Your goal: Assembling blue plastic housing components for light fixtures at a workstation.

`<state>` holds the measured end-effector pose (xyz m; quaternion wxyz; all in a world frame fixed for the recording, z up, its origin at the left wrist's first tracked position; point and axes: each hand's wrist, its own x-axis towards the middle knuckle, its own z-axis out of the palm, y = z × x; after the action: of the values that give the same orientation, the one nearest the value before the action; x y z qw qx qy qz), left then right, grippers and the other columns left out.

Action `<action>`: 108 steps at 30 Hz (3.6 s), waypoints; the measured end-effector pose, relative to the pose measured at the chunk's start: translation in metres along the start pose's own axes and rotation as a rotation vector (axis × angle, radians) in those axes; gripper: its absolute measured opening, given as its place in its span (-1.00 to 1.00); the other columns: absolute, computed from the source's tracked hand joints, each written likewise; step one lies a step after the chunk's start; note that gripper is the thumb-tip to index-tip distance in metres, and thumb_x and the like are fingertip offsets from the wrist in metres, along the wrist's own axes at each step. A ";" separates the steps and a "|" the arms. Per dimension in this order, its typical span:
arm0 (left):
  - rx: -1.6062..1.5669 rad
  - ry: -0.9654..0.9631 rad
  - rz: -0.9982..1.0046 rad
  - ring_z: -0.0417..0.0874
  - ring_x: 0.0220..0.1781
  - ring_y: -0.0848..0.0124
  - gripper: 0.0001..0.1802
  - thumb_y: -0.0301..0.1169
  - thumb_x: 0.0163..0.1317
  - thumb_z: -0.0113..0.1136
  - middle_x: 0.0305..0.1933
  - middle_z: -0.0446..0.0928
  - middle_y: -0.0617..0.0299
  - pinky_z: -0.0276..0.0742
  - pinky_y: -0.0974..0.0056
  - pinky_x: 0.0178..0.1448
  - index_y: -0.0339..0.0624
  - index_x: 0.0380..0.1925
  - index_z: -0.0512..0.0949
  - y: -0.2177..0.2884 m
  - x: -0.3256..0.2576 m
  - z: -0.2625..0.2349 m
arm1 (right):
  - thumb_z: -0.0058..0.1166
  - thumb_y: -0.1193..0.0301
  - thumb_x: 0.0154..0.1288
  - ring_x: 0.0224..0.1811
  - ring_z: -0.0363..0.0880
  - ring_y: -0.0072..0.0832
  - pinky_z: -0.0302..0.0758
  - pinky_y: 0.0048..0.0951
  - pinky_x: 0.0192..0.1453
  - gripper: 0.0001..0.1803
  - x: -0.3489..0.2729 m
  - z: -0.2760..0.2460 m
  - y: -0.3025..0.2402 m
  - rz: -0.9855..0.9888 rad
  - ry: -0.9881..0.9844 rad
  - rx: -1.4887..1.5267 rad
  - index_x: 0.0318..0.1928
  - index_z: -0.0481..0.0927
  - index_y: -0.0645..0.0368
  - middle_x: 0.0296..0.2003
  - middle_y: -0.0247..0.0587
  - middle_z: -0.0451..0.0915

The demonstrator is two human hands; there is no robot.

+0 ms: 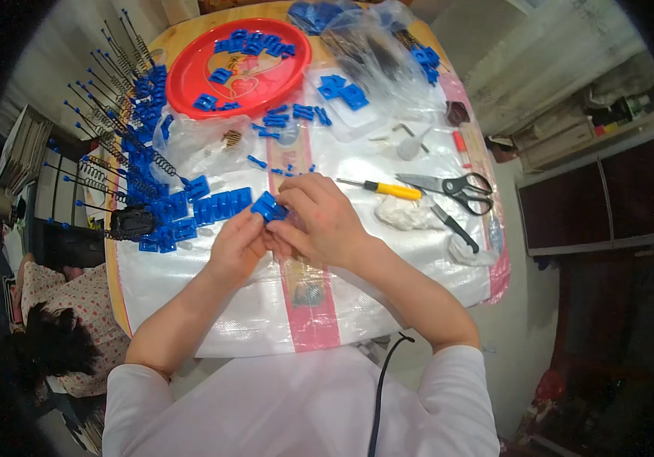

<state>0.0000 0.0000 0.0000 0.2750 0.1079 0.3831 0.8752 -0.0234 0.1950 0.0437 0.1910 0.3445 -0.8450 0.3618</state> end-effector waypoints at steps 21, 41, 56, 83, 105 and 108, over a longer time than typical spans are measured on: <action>0.225 0.094 -0.008 0.63 -0.24 0.43 -0.62 -0.42 0.41 0.09 -0.16 0.58 0.13 0.55 0.32 -0.15 -0.32 0.17 0.39 0.000 0.001 0.015 | 0.34 0.57 0.02 -0.57 0.54 -0.34 0.43 -0.35 -0.51 -0.82 -0.024 -0.011 0.019 0.001 0.150 0.080 -0.39 0.56 0.20 -0.55 -0.22 0.56; -0.220 -0.130 -0.126 0.46 -0.39 0.43 -0.42 -0.21 0.48 -0.17 -0.05 0.52 0.11 0.32 0.40 -0.38 -0.43 0.33 0.21 0.014 -0.006 0.012 | 0.23 0.53 0.18 -0.41 0.54 -0.42 0.47 -0.43 -0.32 -0.80 0.029 -0.051 0.042 0.259 0.289 -0.101 -0.15 0.63 0.19 -0.29 -0.18 0.59; -0.302 -0.113 -0.094 0.60 0.03 0.22 -0.39 -0.29 0.51 -0.08 0.15 0.48 -0.04 0.57 0.27 -0.15 -0.36 0.43 0.08 0.003 0.003 0.012 | 0.15 0.30 0.17 0.02 0.62 -0.06 0.57 -0.11 0.06 -0.73 0.089 -0.041 0.158 0.682 -0.231 -0.671 -0.17 0.73 0.12 -0.03 -0.02 0.61; -0.237 0.023 -0.071 0.44 0.31 0.30 -0.36 -0.20 0.49 0.00 0.31 0.38 0.08 0.38 0.12 0.38 -0.33 0.41 0.13 0.002 0.002 0.014 | 0.40 0.56 -0.04 0.00 0.64 -0.13 0.65 -0.30 -0.04 -0.67 -0.016 -0.020 -0.013 -0.074 -0.053 0.043 -0.22 0.59 0.24 0.05 0.05 0.59; -0.276 -0.009 -0.162 0.45 0.31 0.30 -0.26 -0.17 0.37 0.20 0.26 0.40 0.14 0.38 0.15 0.37 -0.30 0.40 0.15 0.002 0.002 0.018 | 0.40 0.52 -0.12 -0.08 0.66 -0.19 0.63 -0.31 -0.07 -0.50 -0.020 -0.015 -0.012 0.027 0.032 0.212 -0.06 0.59 0.25 -0.03 -0.10 0.63; -0.270 -0.013 -0.158 0.48 0.27 0.32 -0.24 -0.19 0.34 0.24 0.21 0.45 0.16 0.39 0.17 0.35 -0.31 0.39 0.16 0.003 0.002 0.018 | 0.38 0.53 -0.10 -0.06 0.65 -0.18 0.61 -0.28 -0.01 -0.49 -0.020 -0.016 -0.008 -0.004 -0.007 0.222 -0.03 0.59 0.25 -0.01 -0.09 0.63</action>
<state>0.0049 0.0108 0.0144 0.3575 0.0450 0.2677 0.8936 -0.0025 0.2120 0.0468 0.1495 0.3664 -0.7995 0.4518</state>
